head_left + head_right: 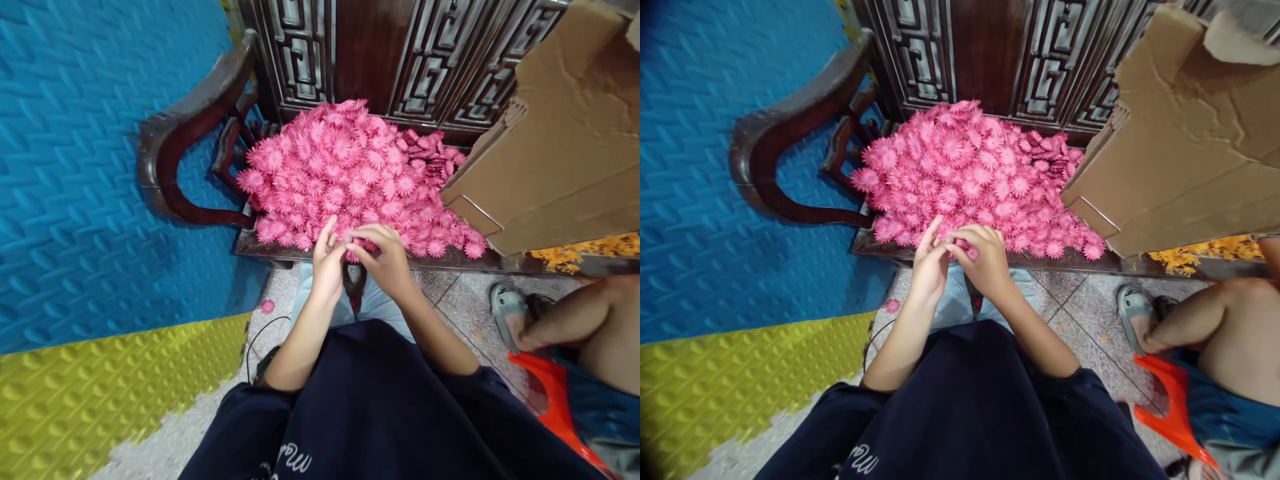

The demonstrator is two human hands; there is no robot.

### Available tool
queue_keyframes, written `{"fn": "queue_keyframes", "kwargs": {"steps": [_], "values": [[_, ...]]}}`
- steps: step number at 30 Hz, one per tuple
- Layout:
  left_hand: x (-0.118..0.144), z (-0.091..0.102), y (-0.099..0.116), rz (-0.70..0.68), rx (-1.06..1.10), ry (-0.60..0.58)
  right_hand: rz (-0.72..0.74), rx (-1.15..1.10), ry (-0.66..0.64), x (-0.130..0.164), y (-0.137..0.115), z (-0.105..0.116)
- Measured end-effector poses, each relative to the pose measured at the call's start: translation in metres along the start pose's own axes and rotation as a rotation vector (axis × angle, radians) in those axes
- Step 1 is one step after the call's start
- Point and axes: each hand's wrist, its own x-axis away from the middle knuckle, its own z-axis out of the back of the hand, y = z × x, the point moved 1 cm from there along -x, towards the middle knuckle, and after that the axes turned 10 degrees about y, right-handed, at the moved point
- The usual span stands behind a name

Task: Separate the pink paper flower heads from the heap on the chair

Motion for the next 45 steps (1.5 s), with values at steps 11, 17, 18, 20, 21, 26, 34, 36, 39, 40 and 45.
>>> {"fn": "queue_keyframes", "kwargs": {"steps": [11,17,18,20,21,26,34,36,39,40,45], "values": [[0.018,-0.006,0.0,0.161,0.123,-0.123,-0.152,-0.239,0.241,0.02,0.008,0.013],[0.028,-0.007,-0.005,0.185,0.105,-0.138,-0.169,-0.263,0.356,0.029,0.009,0.011],[0.029,-0.006,-0.006,0.189,0.119,-0.143,-0.172,-0.274,0.366,0.03,0.01,0.011],[0.032,-0.006,-0.008,0.192,0.137,-0.15,-0.184,-0.297,0.392,0.031,0.012,0.011],[0.033,-0.006,-0.009,0.193,0.141,-0.155,-0.188,-0.304,0.406,0.03,0.013,0.011],[0.034,-0.005,-0.014,0.18,0.145,-0.154,-0.188,-0.255,0.406,0.029,0.013,0.011],[0.029,-0.005,-0.024,0.076,0.126,-0.118,-0.228,-0.176,0.4,0.038,0.011,0.006],[0.03,-0.006,-0.023,0.107,0.158,-0.11,-0.227,-0.148,0.38,0.038,0.01,0.006],[0.034,-0.009,-0.019,0.162,0.185,-0.158,-0.174,-0.069,0.375,0.035,0.01,0.008],[0.035,-0.009,-0.018,0.175,0.18,-0.168,-0.151,-0.045,0.376,0.034,0.011,0.009],[0.031,-0.01,-0.019,0.216,0.137,-0.056,-0.13,0.055,0.309,0.024,0.016,0.012]]}}
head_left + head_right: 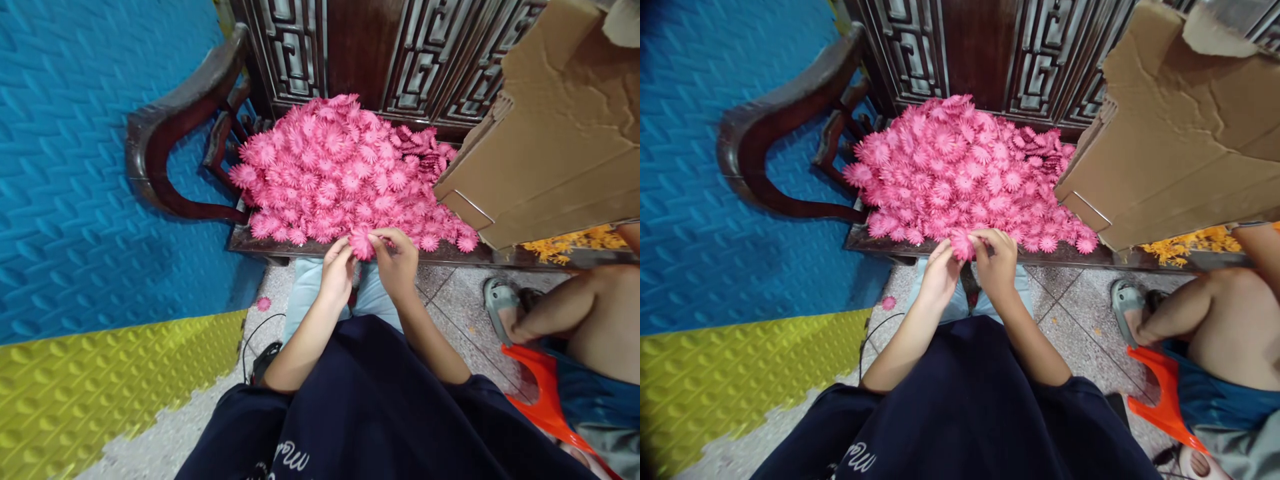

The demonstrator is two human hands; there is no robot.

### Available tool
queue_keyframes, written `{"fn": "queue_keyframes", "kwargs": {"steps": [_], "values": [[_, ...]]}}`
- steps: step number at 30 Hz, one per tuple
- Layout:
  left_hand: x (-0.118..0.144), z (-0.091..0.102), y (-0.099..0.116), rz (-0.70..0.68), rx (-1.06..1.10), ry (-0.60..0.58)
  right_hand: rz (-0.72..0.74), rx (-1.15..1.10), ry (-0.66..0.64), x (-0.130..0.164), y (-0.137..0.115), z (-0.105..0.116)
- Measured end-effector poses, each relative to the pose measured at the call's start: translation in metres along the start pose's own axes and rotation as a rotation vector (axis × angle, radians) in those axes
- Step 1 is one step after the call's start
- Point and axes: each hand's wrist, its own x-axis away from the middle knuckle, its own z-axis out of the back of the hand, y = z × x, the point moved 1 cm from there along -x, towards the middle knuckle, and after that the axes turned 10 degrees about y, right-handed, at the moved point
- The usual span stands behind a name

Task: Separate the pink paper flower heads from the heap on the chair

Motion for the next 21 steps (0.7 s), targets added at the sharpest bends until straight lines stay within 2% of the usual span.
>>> {"fn": "queue_keyframes", "kwargs": {"steps": [4,6,12,17,21], "values": [[-0.004,0.002,-0.002,0.026,0.074,-0.027,0.012,0.063,-0.155,-0.005,-0.001,-0.006],[-0.005,0.004,-0.003,0.025,0.066,-0.028,-0.001,0.055,-0.17,-0.007,0.0,-0.009],[-0.013,0.007,-0.002,0.006,0.012,0.077,0.008,-0.02,-0.211,-0.018,0.003,-0.019],[-0.025,0.007,0.02,0.019,0.045,0.073,0.083,-0.032,-0.193,-0.035,-0.004,-0.03],[-0.042,0.018,0.045,-0.032,0.094,0.205,0.119,-0.053,-0.091,-0.052,-0.005,-0.031]]}}
